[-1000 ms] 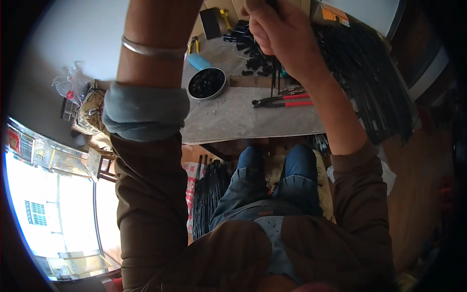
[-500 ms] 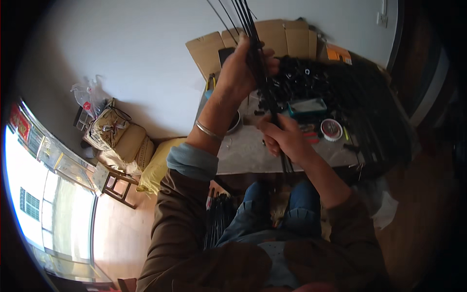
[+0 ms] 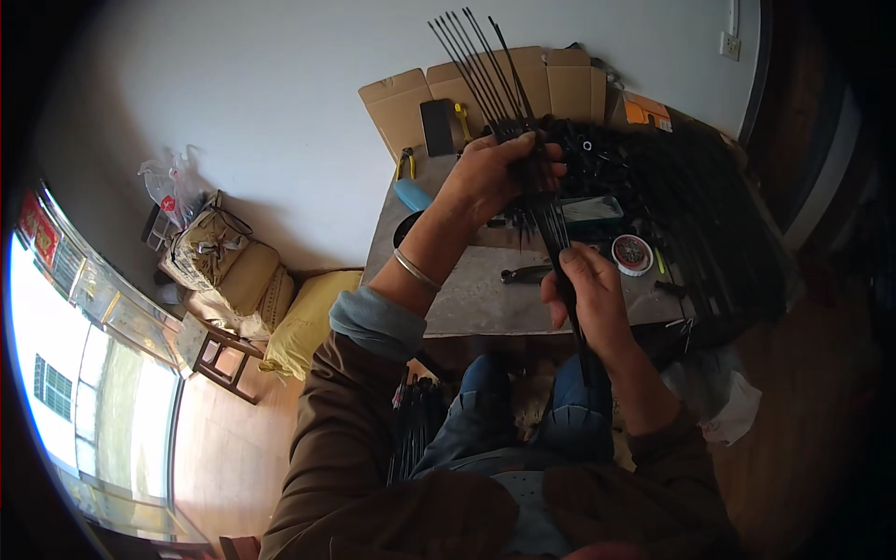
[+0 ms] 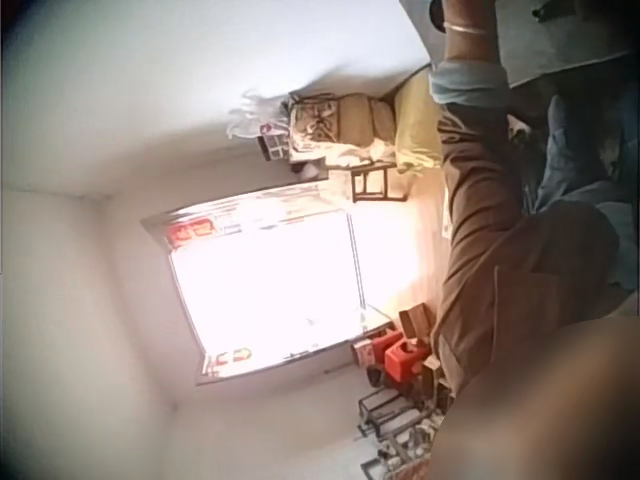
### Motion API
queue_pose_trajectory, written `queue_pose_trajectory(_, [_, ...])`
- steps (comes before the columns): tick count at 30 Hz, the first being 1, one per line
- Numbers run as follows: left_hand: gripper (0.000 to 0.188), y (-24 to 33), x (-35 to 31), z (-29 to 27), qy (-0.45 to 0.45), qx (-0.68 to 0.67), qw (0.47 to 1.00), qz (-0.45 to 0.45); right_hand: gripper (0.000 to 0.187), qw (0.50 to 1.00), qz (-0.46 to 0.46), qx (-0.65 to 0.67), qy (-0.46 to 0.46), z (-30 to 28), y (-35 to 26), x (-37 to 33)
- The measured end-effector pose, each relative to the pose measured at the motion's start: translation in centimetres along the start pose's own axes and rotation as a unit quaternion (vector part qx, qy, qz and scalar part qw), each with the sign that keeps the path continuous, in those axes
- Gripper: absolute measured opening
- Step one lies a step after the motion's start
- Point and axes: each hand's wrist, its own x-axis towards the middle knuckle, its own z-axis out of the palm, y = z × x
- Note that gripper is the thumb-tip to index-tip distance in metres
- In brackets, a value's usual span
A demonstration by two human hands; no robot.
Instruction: Assembling metal umbrella ribs into a central runner component using wire and pliers.
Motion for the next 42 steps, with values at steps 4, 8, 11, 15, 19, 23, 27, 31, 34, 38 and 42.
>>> queue_pose_trajectory(4, [0.025, -0.7, -0.3, -0.4, 0.018, 0.031, 0.999, 0.007, 0.032, 0.996, -0.033, -0.075, 0.017, -0.4, 0.3, 0.3])
queue_pose_trajectory(8, [0.024, -1.0, -0.9, 0.1, 0.058, -0.021, 0.998, 0.030, 0.025, 0.987, -0.025, -0.149, 0.045, -0.3, 0.0, 0.7])
queue_pose_trajectory(11, [0.022, -1.2, -1.0, 0.3, 0.118, -0.026, 0.992, 0.029, 0.029, 0.979, -0.064, -0.187, 0.056, -0.8, 0.9, 1.1])
queue_pose_trajectory(15, [0.020, -1.5, -0.8, 0.2, 0.093, -0.077, 0.992, 0.022, 0.026, 0.971, -0.090, -0.197, 0.102, -1.2, 0.8, 1.7])
queue_pose_trajectory(19, [0.022, -1.8, -0.7, 1.1, 0.081, -0.088, 0.993, 0.015, 0.024, 0.963, -0.102, -0.206, 0.137, -2.6, -0.4, 2.1])
queue_pose_trajectory(23, [0.028, -2.4, -0.7, 1.0, 0.065, -0.070, 0.995, 0.003, 0.024, 0.948, -0.118, -0.261, 0.142, -2.9, -0.9, 2.4])
queue_pose_trajectory(27, [0.034, -2.9, -0.7, 1.4, 0.082, -0.070, 0.994, 0.007, 0.028, 0.944, -0.036, -0.254, 0.206, -5.2, -2.8, 3.3])
queue_pose_trajectory(31, [0.036, -2.8, -0.2, 0.7, 0.066, -0.073, 0.995, -0.003, 0.025, 0.946, -0.094, -0.219, 0.221, -11.2, -4.9, 4.5])
queue_pose_trajectory(34, [0.033, -3.0, 0.2, 0.3, 0.068, -0.080, 0.994, -0.007, 0.025, 0.943, -0.084, -0.250, 0.203, -10.7, -5.4, 4.1])
queue_pose_trajectory(38, [0.028, -3.7, 0.9, 1.1, 0.046, -0.054, 0.997, -0.021, 0.022, 0.944, -0.043, -0.295, 0.141, -6.8, -3.5, 2.8])
queue_pose_trajectory(42, [0.026, -4.2, 1.5, 1.6, 0.009, -0.030, 0.998, -0.054, 0.018, 0.940, -0.088, -0.323, 0.069, -5.3, -1.8, 2.5])
